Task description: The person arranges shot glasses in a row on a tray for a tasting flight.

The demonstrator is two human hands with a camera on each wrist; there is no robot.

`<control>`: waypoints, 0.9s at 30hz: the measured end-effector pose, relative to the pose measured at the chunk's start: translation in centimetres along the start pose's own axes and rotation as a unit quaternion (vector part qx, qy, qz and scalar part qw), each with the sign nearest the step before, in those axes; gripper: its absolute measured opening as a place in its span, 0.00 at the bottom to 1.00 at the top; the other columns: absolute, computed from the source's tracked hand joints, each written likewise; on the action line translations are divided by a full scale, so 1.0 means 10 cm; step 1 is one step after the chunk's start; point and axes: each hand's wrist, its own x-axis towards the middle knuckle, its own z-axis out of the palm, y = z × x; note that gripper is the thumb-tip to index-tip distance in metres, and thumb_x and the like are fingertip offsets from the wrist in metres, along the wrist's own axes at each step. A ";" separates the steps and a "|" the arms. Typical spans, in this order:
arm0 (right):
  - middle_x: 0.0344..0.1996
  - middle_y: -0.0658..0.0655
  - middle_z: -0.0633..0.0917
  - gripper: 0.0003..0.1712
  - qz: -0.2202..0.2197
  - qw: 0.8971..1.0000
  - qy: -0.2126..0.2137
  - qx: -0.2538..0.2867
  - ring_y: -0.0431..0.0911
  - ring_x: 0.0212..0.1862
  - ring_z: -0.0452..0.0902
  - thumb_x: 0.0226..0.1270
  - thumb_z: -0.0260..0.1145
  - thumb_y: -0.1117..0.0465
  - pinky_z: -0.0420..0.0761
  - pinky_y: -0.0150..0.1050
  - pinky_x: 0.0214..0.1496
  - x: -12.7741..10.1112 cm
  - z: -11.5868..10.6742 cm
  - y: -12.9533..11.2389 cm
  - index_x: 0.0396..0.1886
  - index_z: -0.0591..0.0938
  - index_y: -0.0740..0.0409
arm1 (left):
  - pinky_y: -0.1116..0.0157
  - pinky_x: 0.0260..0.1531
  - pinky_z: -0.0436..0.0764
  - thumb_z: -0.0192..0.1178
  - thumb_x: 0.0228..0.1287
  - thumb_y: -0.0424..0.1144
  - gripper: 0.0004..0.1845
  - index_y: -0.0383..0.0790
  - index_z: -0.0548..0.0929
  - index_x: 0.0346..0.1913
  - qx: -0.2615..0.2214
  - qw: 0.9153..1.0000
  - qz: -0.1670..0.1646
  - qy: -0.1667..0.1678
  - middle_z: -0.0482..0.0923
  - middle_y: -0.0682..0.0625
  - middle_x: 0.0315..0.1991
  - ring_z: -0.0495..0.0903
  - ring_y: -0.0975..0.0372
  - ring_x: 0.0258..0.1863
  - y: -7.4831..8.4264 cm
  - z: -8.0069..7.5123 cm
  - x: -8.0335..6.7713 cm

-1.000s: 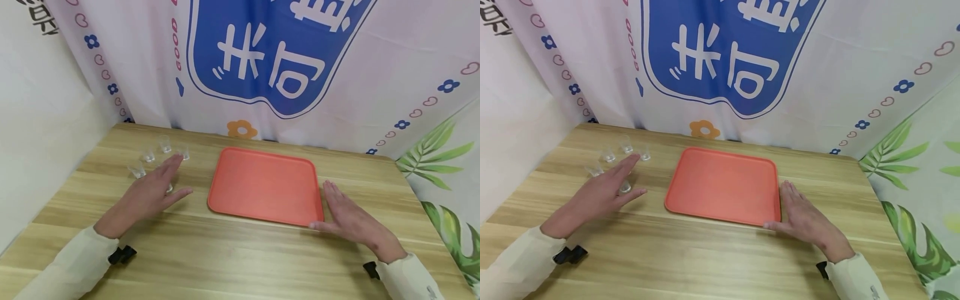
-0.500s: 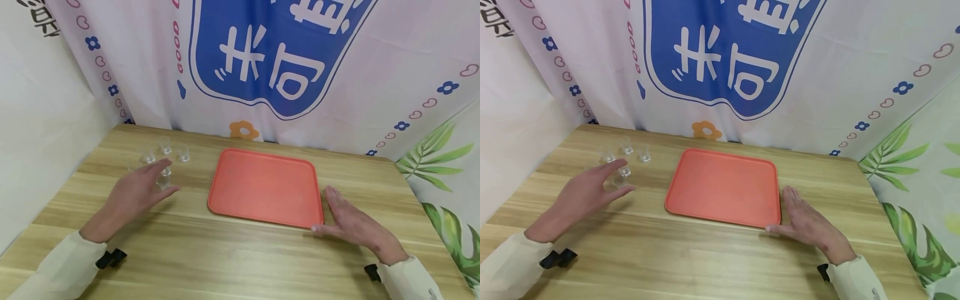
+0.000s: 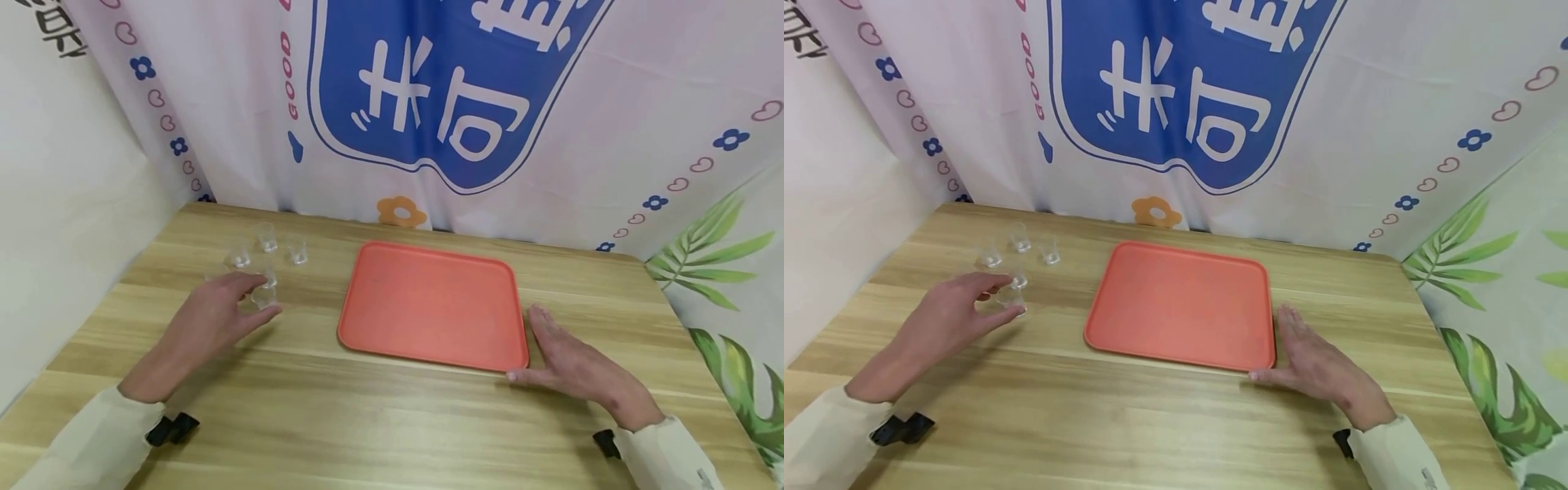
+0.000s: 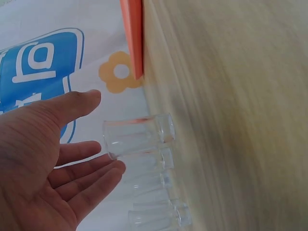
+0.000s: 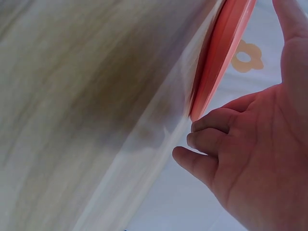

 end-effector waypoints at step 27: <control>0.82 0.60 0.48 0.69 -0.045 0.998 -0.005 0.042 0.58 0.80 0.46 0.63 0.75 0.38 0.59 0.62 0.73 0.11 0.04 0.00 0.85 0.37 0.49 | 0.46 0.35 0.86 0.72 0.66 0.41 0.20 0.28 0.84 0.52 -0.030 0.993 -0.064 -0.100 0.88 0.38 0.34 0.89 0.46 0.33 -0.06 0.05 0.04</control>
